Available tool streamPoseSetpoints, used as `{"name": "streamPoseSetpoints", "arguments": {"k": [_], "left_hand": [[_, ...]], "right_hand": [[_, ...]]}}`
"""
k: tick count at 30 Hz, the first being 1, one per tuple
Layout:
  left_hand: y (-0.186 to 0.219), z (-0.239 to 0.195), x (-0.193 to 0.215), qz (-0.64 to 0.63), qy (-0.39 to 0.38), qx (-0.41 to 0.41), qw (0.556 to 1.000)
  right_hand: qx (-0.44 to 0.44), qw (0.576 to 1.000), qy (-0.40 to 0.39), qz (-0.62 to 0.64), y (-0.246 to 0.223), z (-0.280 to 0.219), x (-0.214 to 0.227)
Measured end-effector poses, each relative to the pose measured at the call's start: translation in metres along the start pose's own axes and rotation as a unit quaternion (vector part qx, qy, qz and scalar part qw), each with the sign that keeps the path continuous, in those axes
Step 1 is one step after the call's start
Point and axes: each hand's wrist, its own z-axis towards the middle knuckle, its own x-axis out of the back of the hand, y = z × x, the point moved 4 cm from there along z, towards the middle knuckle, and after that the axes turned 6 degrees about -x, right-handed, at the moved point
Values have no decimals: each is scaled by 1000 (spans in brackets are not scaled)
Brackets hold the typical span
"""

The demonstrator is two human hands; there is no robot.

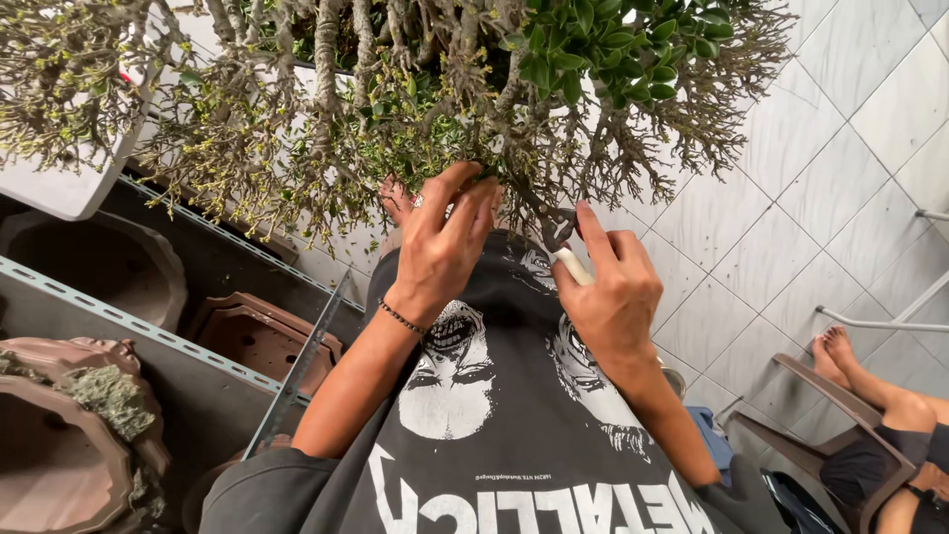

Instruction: The person trims a bonsai tree using pruning shears, carefully selecting and cutting small branches and leaves to shape the foliage. The person holds the tree with one hand while using the shears with the other to make precise cuts.

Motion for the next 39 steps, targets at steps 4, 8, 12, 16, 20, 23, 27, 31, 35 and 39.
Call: {"name": "streamPoseSetpoints", "arguments": {"k": [4, 8, 12, 16, 20, 23, 27, 31, 35, 39], "left_hand": [[0, -3, -1, -3, -5, -4, 1000], [0, -4, -2, 7, 1, -4, 1000], [0, -2, -2, -1, 2, 0, 1000], [0, -1, 0, -6, 1, -1, 1000], [1, -2, 0, 2, 3, 8, 1000], [2, 0, 2, -1, 3, 7, 1000], [0, -4, -2, 25, -3, -6, 1000], [4, 7, 0, -19, -15, 19, 1000], [0, 5, -6, -10, -5, 20, 1000], [-5, -1, -5, 7, -13, 27, 1000]], "right_hand": [[1, 999, -10, -39, 2, -1, 7], [-70, 992, -64, 84, 7, 5, 14], [-118, 972, -114, 169, 9, 6, 14], [-114, 970, -114, 183, 6, 11, 7], [-76, 987, -89, 107, 0, 14, 6], [-65, 993, -85, 57, -5, 15, 11], [-68, 994, -84, 29, 0, 10, 8], [-160, 940, -172, 249, 1, 18, 18], [-311, 748, -338, 480, 18, -10, -10], [-327, 674, -365, 553, 16, -20, -34]]}}
